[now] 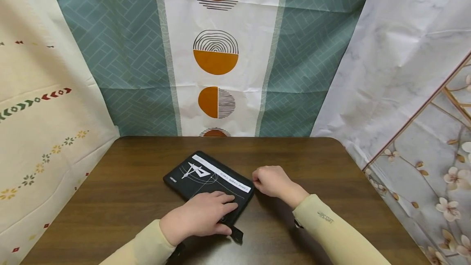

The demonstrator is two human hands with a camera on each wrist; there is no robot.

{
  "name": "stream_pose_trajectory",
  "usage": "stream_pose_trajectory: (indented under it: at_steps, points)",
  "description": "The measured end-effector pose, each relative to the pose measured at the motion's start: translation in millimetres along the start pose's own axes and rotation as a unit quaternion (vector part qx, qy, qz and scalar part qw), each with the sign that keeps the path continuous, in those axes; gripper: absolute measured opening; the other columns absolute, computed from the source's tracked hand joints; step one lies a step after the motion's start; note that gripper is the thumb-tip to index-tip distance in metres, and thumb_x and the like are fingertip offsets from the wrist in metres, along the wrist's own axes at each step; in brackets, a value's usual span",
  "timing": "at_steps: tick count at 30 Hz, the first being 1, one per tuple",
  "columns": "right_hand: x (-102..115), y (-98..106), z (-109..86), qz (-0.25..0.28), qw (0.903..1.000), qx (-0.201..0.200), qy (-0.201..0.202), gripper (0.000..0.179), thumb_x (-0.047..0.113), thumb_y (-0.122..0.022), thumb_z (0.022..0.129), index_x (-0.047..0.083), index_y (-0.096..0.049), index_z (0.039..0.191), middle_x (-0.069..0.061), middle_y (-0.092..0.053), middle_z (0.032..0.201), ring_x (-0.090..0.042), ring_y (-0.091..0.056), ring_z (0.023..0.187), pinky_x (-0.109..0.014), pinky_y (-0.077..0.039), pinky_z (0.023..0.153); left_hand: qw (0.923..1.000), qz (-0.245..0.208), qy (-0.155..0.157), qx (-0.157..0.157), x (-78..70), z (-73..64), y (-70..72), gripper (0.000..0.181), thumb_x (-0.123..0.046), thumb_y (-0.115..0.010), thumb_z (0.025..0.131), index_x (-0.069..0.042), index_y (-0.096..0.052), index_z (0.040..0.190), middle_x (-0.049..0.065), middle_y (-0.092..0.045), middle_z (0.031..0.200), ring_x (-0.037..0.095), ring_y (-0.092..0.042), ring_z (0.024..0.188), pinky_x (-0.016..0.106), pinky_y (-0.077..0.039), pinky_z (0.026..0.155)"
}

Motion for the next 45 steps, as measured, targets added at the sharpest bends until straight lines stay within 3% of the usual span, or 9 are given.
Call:
stream_pose_trajectory:
  at_steps: [3, 6, 13, 17, 24, 30, 36, 45]
  points:
    - [-0.3, -0.3, 5.7, -0.01, 0.9999, -0.004, -0.011, 0.02, 0.01, -0.083, 0.094, 0.021, -0.074, 0.081, 0.009, -0.066, 0.077, -0.01, -0.057, 0.065, -0.038, -0.052, 0.059, 0.9998, -0.018, -0.004, 0.012, 2.4, -1.7, 2.1, 0.068, -0.06, -0.084, 0.093, -0.024, -0.07, 0.149, -0.002, -0.063, 0.155, 0.019, -0.06, 0.14, 0.039, -0.055, 0.106]
    - [-1.1, -2.5, 12.1, -0.015, 0.9998, -0.003, -0.016, 0.017, 0.01, -0.084, 0.095, 0.02, -0.076, 0.084, 0.006, -0.068, 0.08, -0.012, -0.06, 0.067, -0.039, -0.054, 0.06, 0.9999, -0.011, -0.006, 0.004, 3.3, -1.2, 0.6, 0.066, -0.052, -0.089, 0.092, -0.025, -0.07, 0.149, -0.003, -0.064, 0.154, 0.019, -0.06, 0.139, 0.04, -0.057, 0.102]
    - [-3.3, -5.7, 24.4, -0.028, 0.9994, 0.003, -0.019, 0.01, 0.011, -0.085, 0.096, 0.016, -0.079, 0.09, 0.002, -0.072, 0.085, -0.014, -0.063, 0.069, -0.04, -0.058, 0.064, 0.9992, -0.036, 0.013, -0.009, 5.6, 4.6, -8.0, 0.06, -0.036, -0.092, 0.094, -0.027, -0.07, 0.149, -0.003, -0.063, 0.155, 0.022, -0.06, 0.139, 0.059, -0.059, 0.1]
    - [-2.2, -6.3, 31.2, -0.033, 0.9993, 0.006, -0.019, 0.008, 0.011, -0.085, 0.096, 0.015, -0.079, 0.093, 0.001, -0.074, 0.088, -0.017, -0.068, 0.073, -0.041, -0.06, 0.067, 0.9992, -0.023, 0.016, -0.028, 5.4, 5.4, -11.2, 0.059, -0.033, -0.093, 0.092, -0.028, -0.071, 0.147, -0.003, -0.065, 0.152, 0.022, -0.062, 0.134, 0.058, -0.061, 0.094]
    - [-0.8, -11.8, 46.0, -0.034, 0.9993, -0.01, -0.011, 0.011, 0.01, -0.084, 0.097, 0.016, -0.078, 0.091, 0.001, -0.072, 0.087, -0.02, -0.07, 0.076, -0.043, -0.06, 0.068, 0.998, 0.017, 0.027, -0.056, 4.0, 6.2, -13.4, 0.061, -0.036, -0.094, 0.091, -0.033, -0.071, 0.146, -0.005, -0.068, 0.145, 0.022, -0.064, 0.126, 0.061, -0.059, 0.095]
    - [-1.0, -14.4, 52.5, -0.04, 0.9989, -0.02, -0.012, 0.007, 0.009, -0.082, 0.098, 0.016, -0.08, 0.097, 0.0, -0.074, 0.091, -0.021, -0.073, 0.082, -0.045, -0.062, 0.071, 0.996, 0.04, 0.023, -0.077, 1.5, 9.3, -13.8, 0.059, -0.043, -0.092, 0.091, -0.031, -0.071, 0.146, -0.004, -0.07, 0.138, 0.022, -0.065, 0.117, 0.051, -0.063, 0.085]
    - [-1.0, -13.5, 52.6, -0.043, 0.9989, -0.008, -0.019, 0.008, 0.008, -0.081, 0.099, 0.015, -0.082, 0.1, -0.001, -0.077, 0.093, -0.022, -0.074, 0.082, -0.045, -0.062, 0.072, 0.9963, 0.033, 0.026, -0.075, 1.3, 12.1, -14.3, 0.058, -0.043, -0.091, 0.092, -0.029, -0.071, 0.145, -0.002, -0.071, 0.139, 0.022, -0.065, 0.115, 0.05, -0.064, 0.085]
    - [0.0, -13.3, 50.7, -0.045, 0.9989, -0.002, -0.008, 0.011, 0.008, -0.08, 0.1, 0.015, -0.078, 0.092, 0.0, -0.076, 0.086, -0.019, -0.07, 0.073, -0.043, -0.06, 0.067, 0.9968, 0.024, 0.032, -0.069, 1.9, 12.4, -16.4, 0.058, -0.043, -0.09, 0.093, -0.029, -0.071, 0.146, -0.002, -0.071, 0.14, 0.021, -0.065, 0.116, 0.05, -0.064, 0.083]
Point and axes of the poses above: each hand's wrist, its own z-axis towards the middle knuckle, its own y-axis out of the back of the hand, x = y × z, the point moved 2 cm from there along z, towards the middle knuckle
